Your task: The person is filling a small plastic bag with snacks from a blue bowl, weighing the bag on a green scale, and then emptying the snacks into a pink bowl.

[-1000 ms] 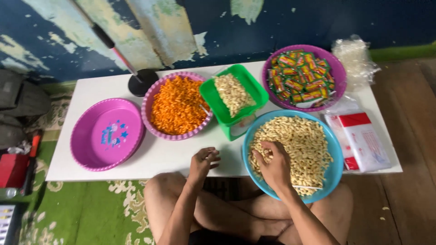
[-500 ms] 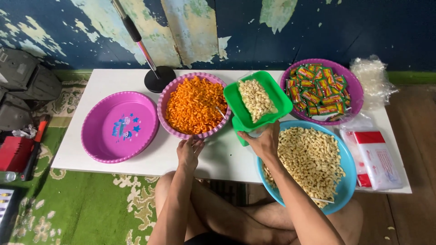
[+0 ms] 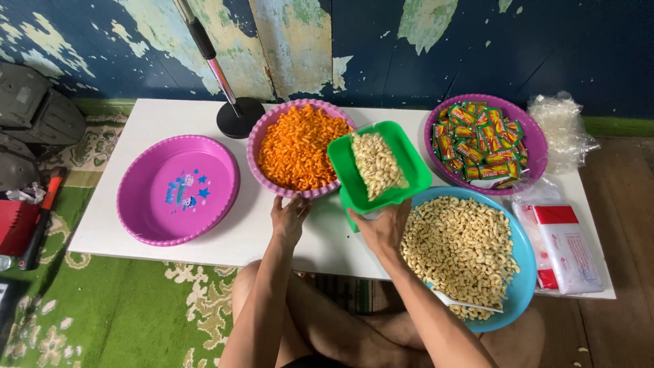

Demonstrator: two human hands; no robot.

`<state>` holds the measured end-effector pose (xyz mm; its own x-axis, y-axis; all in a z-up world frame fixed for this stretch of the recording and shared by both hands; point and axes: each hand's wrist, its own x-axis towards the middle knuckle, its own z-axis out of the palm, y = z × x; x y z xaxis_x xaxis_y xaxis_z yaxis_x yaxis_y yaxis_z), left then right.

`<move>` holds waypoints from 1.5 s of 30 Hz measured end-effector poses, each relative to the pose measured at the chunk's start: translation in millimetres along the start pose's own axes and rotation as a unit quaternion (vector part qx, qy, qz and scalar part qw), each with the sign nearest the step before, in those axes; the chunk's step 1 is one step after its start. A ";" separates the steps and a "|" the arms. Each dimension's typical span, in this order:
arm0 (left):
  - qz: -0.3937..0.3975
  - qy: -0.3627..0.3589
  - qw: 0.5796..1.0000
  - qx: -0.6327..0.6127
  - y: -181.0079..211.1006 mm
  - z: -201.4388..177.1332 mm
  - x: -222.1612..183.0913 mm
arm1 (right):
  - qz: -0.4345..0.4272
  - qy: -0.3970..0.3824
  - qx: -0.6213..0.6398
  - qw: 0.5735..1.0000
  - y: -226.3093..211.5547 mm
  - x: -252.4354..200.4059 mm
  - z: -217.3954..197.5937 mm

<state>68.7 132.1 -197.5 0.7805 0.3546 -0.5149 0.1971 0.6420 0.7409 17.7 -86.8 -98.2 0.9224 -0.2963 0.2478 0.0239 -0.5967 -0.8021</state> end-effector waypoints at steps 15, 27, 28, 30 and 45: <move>-0.014 -0.064 0.978 0.198 37.9 36.4 -66.5 | 0.057 -0.075 -0.009 0.996 -101.5 -24.7 -38.7; 0.128 -0.144 0.858 0.476 80.7 -35.8 -94.3 | -0.087 -0.198 0.141 0.966 -57.7 -40.9 0.8; 0.129 -0.140 0.858 0.476 81.8 -40.3 -94.6 | -0.088 -0.201 0.143 0.965 -54.8 -41.6 6.1; 0.135 -0.130 0.860 0.474 85.0 -50.2 -94.8 | -0.096 -0.211 0.161 0.959 -50.2 -43.1 18.1; 0.148 -0.116 0.876 0.443 147.0 -72.5 -147.5 | -0.144 -0.234 0.067 0.959 -64.5 -53.1 76.6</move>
<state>-60.4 223.5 -43.9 0.9546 0.2027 -0.2182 0.2689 -0.2719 0.9240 -3.3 24.5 -101.2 0.9415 0.2526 0.2230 0.3236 -0.4932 -0.8075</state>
